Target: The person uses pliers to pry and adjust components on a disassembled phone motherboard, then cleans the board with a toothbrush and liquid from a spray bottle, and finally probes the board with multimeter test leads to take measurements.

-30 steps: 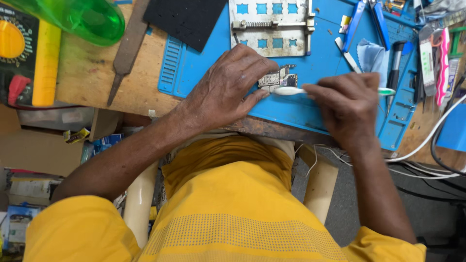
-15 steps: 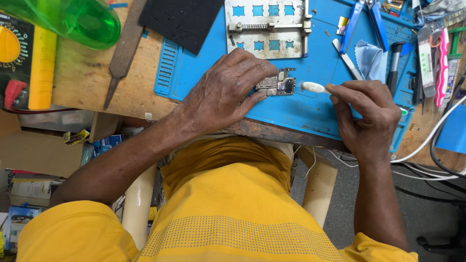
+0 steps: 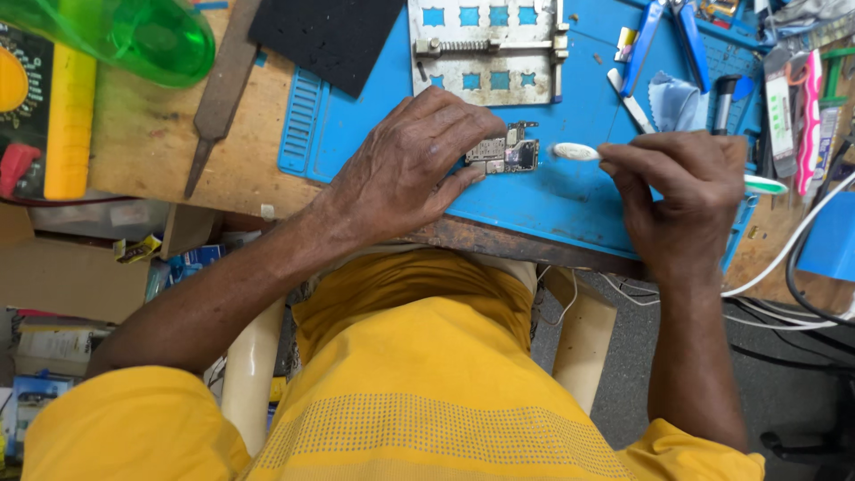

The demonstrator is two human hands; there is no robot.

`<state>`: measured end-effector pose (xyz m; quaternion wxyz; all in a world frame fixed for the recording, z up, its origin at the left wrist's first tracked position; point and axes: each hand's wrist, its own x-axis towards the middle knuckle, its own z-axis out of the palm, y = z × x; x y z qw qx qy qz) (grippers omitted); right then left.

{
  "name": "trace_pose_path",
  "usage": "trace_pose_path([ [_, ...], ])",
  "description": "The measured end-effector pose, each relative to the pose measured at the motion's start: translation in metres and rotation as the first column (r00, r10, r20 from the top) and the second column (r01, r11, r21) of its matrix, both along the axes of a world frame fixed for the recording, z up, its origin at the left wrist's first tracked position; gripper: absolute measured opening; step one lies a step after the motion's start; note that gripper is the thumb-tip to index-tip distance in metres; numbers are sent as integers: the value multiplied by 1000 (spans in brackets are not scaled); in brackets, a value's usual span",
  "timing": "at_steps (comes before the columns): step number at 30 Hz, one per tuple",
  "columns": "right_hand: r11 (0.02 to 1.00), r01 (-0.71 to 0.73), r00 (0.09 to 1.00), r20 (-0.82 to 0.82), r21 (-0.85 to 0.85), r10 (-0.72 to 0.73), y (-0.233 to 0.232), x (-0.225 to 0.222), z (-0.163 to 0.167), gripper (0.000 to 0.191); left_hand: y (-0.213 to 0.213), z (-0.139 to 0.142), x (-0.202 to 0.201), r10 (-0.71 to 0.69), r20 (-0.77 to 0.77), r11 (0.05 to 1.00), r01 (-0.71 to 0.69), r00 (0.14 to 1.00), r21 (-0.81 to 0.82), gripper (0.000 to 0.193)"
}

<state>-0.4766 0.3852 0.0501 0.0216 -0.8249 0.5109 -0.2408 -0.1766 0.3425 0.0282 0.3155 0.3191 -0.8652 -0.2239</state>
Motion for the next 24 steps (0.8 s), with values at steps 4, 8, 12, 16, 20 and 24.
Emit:
trace_pose_path([
  [4, 997, -53, 999, 12, 58, 52, 5, 8, -11, 12, -1, 0, -1, -6, 11, 1000, 6, 1000, 4, 49],
  [8, 993, -91, 996, -10, 73, 92, 7, 9, -24, 15, -1, 0, -1, -10, 16, 999, 9, 1000, 41, 48],
  [12, 996, -80, 996, 30, 46, 79, 6, 9, -24, 10, 0, 0, -1, 4, 8, 1000, -4, 1000, 21, 47],
  [16, 998, -39, 999, 35, 47, 38, 5, 9, -16, 14, 1, 0, -2, -17, 4, 1000, 17, 1000, 9, 47],
  [20, 998, 43, 994, 99, 39, -46, 7, 0, -9, 15, 2, 0, -2, -19, -18, 999, 19, 1000, 30, 47],
  [24, 985, 63, 967, 235, 163, -101, 11, -2, -15, 15, 3, 0, -3, -11, -9, 1000, 11, 1000, 28, 48],
])
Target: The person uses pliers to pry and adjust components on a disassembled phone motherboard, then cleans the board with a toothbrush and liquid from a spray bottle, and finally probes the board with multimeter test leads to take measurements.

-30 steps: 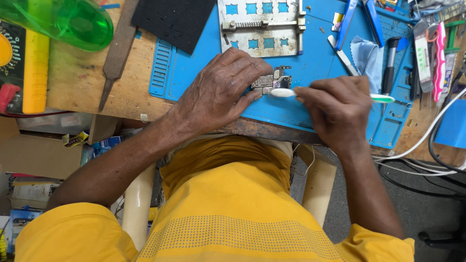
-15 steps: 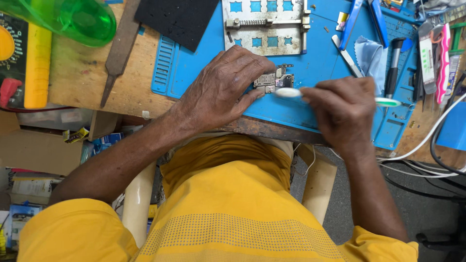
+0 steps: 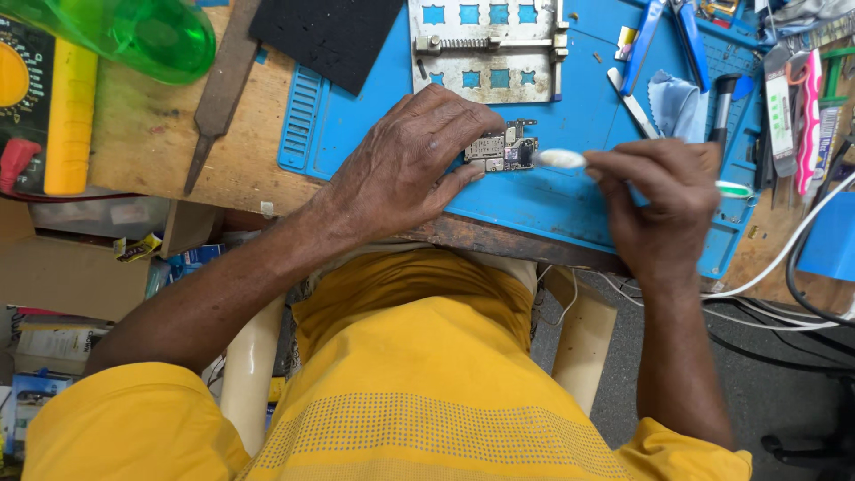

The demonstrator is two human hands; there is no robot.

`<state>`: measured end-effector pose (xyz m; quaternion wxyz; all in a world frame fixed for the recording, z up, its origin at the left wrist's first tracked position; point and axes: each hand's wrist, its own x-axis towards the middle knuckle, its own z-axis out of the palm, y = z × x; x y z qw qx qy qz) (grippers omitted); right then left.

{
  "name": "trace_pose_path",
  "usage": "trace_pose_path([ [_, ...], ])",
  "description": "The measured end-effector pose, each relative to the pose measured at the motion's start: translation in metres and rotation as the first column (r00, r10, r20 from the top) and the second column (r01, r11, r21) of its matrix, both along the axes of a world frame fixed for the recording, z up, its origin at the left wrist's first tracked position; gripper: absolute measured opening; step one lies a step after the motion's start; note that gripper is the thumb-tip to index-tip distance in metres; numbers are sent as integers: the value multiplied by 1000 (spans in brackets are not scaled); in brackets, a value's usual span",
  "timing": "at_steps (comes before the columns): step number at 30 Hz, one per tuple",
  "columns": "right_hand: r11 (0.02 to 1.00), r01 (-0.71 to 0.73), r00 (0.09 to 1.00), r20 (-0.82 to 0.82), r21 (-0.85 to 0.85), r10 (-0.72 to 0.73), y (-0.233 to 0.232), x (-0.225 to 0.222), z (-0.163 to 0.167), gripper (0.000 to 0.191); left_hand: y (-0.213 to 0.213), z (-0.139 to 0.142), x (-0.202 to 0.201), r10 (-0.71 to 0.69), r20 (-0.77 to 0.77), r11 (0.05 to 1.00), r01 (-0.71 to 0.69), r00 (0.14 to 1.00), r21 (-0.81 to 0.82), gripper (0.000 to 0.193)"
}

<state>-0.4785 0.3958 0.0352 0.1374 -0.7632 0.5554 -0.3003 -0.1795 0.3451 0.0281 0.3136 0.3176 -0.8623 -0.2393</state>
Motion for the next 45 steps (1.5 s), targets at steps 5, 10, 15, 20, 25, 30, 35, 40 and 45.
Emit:
trace_pose_path([
  [5, 981, -162, 957, -261, -110, 129, -1, 10, -8, 10, -1, 1, -1, -6, 16, 1000, 6, 1000, 0, 46],
  [10, 980, -149, 960, -259, -130, 112, -3, 8, -5, 6, -1, 2, 0, 4, 14, 1000, -4, 1000, -18, 47],
  [15, 985, -137, 968, -225, -102, 111, -2, 8, -15, 8, 0, 1, 0, -2, 17, 1000, 2, 1000, 4, 47],
  [20, 993, -29, 969, -246, -113, 1, -2, -12, -7, 18, 2, 0, 0, -4, 8, 1000, 4, 1000, -16, 49],
  [25, 988, -39, 977, -215, -148, 6, 5, -10, 1, 11, 2, 0, 0, -2, 12, 1000, 2, 1000, -6, 48],
  [30, 984, -160, 957, -256, -82, 134, 12, 15, -1, 14, 3, 1, -1, -4, 21, 1000, 4, 1000, -8, 48],
  [35, 988, -128, 980, -166, -82, 113, 3, 14, 8, 10, 2, 0, 0, -5, 9, 1000, 5, 1000, -21, 47],
  [40, 994, -103, 987, -127, -32, 98, 4, 20, 6, 11, 1, -2, 1, -1, 24, 1000, 2, 1000, -12, 48],
  [45, 978, -197, 958, -224, -64, 179, 5, 26, 11, 10, 2, -2, 1, 2, 19, 1000, -2, 1000, -2, 48],
])
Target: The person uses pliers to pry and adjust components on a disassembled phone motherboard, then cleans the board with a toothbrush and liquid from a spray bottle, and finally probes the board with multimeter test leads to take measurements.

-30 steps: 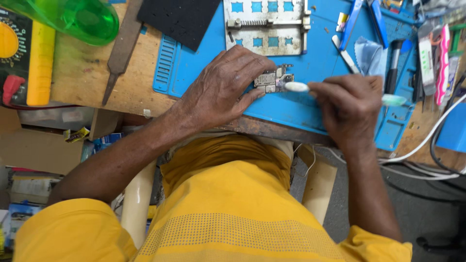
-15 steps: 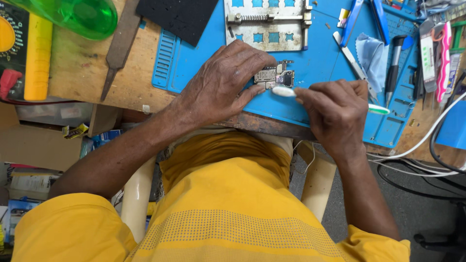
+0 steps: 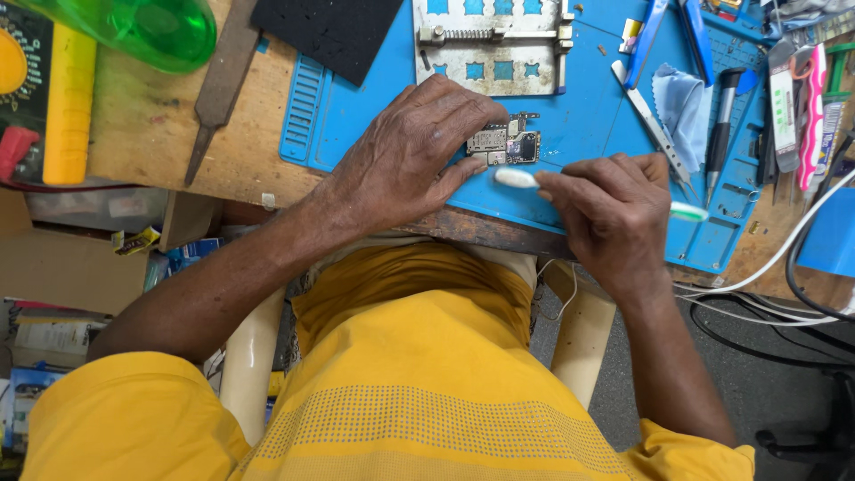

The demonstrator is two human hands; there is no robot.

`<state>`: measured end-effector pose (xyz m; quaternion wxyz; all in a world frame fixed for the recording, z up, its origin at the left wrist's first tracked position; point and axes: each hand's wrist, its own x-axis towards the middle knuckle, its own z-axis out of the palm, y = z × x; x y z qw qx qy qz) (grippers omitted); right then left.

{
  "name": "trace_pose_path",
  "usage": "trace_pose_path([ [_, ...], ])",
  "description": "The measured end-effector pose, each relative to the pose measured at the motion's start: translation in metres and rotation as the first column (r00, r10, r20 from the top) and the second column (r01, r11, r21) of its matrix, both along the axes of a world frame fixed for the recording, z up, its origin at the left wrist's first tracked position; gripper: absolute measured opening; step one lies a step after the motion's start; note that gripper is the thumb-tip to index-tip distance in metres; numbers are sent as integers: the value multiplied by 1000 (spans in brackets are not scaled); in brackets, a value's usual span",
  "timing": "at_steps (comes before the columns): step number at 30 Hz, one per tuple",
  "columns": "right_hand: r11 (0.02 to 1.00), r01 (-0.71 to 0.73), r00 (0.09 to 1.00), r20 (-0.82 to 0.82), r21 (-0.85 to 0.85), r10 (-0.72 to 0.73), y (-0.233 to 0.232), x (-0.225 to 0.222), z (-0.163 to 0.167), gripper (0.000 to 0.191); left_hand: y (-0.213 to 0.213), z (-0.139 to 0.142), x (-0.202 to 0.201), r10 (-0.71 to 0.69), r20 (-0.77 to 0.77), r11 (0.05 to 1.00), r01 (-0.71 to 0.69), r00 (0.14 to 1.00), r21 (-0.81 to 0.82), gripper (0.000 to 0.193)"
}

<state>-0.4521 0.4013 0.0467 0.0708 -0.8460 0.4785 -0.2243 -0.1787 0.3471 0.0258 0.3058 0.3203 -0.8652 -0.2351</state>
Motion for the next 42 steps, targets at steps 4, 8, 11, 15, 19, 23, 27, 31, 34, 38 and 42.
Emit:
trace_pose_path([
  [4, 968, 249, 961, 120, 24, -250, -11, -13, 13, 13, 1, 0, 0, 0, -22, 1000, 0, 1000, -7, 49],
  [8, 935, 294, 949, -51, -197, -310, -13, -10, 4, 28, 3, 1, 1, -7, -25, 999, 6, 1000, -38, 51],
  [11, 969, 248, 962, 113, 8, -247, -9, 4, -7, 37, 5, 2, 1, 9, -9, 1000, -9, 1000, -29, 50],
  [15, 958, 116, 959, 222, 264, -177, -11, 21, -8, 62, 7, 0, 2, -6, 3, 997, 6, 1000, -80, 48],
  [19, 947, 73, 958, 242, 313, -154, -21, 34, 0, 66, 8, -2, 5, -6, 13, 993, 7, 1000, -121, 50],
  [23, 944, 59, 960, 241, 324, -143, -27, 42, 1, 59, 5, -4, 9, -19, 19, 990, 21, 1000, -137, 50],
  [27, 944, 60, 964, 228, 325, -140, -28, 43, -1, 52, 4, -5, 11, -16, 2, 993, 16, 1000, -121, 49],
  [31, 937, 68, 959, 237, 341, -156, -27, 43, -1, 50, 3, -4, 12, -22, 5, 992, 22, 1000, -122, 49],
  [34, 926, 69, 957, 237, 371, -166, -28, 44, -2, 51, 3, -4, 13, -22, 4, 993, 22, 1000, -120, 49],
  [38, 928, 61, 959, 235, 368, -157, -29, 43, -1, 52, 4, -3, 13, -17, -1, 994, 17, 1000, -105, 50],
  [42, 928, 60, 959, 237, 368, -156, -29, 44, 0, 51, 4, -2, 13, -18, 8, 994, 19, 1000, -110, 51],
])
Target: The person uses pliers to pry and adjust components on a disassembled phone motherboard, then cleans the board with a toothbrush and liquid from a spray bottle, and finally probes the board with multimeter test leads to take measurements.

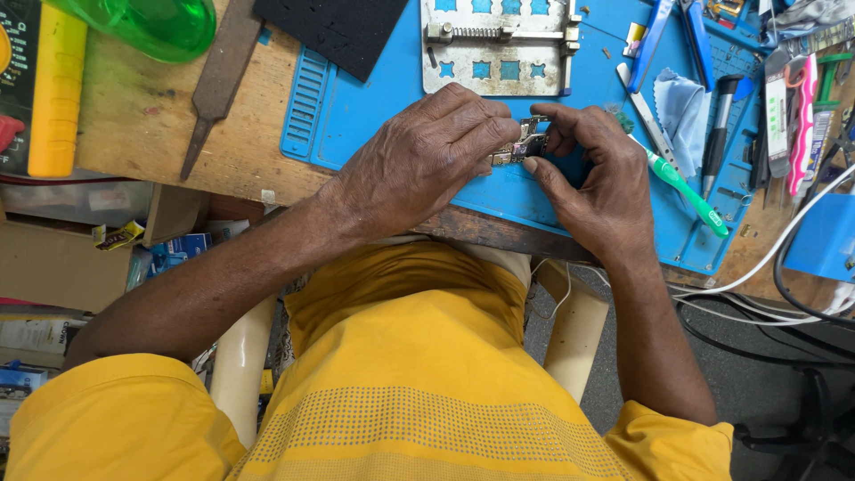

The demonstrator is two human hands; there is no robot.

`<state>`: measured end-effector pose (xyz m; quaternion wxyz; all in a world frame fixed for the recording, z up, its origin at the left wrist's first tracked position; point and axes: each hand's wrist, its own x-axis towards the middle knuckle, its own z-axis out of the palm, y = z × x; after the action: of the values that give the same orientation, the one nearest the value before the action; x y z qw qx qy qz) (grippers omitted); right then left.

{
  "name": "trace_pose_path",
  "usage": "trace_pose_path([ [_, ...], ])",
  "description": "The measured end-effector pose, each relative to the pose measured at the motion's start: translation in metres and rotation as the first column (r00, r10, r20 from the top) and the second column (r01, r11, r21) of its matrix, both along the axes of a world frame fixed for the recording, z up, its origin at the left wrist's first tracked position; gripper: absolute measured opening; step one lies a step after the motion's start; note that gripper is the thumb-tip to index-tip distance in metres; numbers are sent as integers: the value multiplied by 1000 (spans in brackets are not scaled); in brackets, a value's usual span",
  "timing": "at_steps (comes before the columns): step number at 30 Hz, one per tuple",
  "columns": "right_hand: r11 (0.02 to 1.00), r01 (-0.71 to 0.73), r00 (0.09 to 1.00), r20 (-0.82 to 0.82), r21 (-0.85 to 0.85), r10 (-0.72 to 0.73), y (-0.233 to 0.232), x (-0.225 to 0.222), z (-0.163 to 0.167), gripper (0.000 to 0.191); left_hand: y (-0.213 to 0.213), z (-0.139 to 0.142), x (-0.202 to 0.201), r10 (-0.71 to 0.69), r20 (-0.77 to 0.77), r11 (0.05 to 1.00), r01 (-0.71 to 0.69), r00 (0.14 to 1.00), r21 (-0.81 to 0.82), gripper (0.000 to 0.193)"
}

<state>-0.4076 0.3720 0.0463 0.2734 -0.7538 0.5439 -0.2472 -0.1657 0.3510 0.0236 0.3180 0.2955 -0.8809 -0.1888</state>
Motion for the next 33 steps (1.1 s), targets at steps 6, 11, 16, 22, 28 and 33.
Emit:
trace_pose_path([
  [6, 999, 28, 1000, -2, 37, -27, -2, 2, 1, 49, -1, 0, 0, -3, 3, 1000, 3, 1000, 9, 51],
  [11, 998, 28, 1000, 7, 51, -29, -1, 0, 3, 50, 0, -2, -2, 4, -2, 1000, -4, 1000, 9, 51],
  [16, 998, 44, 999, 5, 51, -45, -1, 1, 1, 49, 1, -4, -2, 1, -7, 1000, -1, 1000, 2, 52],
  [22, 997, 50, 998, 24, 59, -52, -1, 2, -2, 48, 1, -5, -2, -3, -4, 1000, 3, 1000, 10, 53],
  [28, 996, 65, 997, 24, 54, -67, 4, 2, 1, 47, 6, -2, -4, -3, 2, 1000, 3, 1000, 7, 53],
  [33, 993, 70, 995, 70, 91, -76, 16, -4, 9, 55, 14, 4, -3, 20, -22, 997, -18, 1000, 68, 52],
])
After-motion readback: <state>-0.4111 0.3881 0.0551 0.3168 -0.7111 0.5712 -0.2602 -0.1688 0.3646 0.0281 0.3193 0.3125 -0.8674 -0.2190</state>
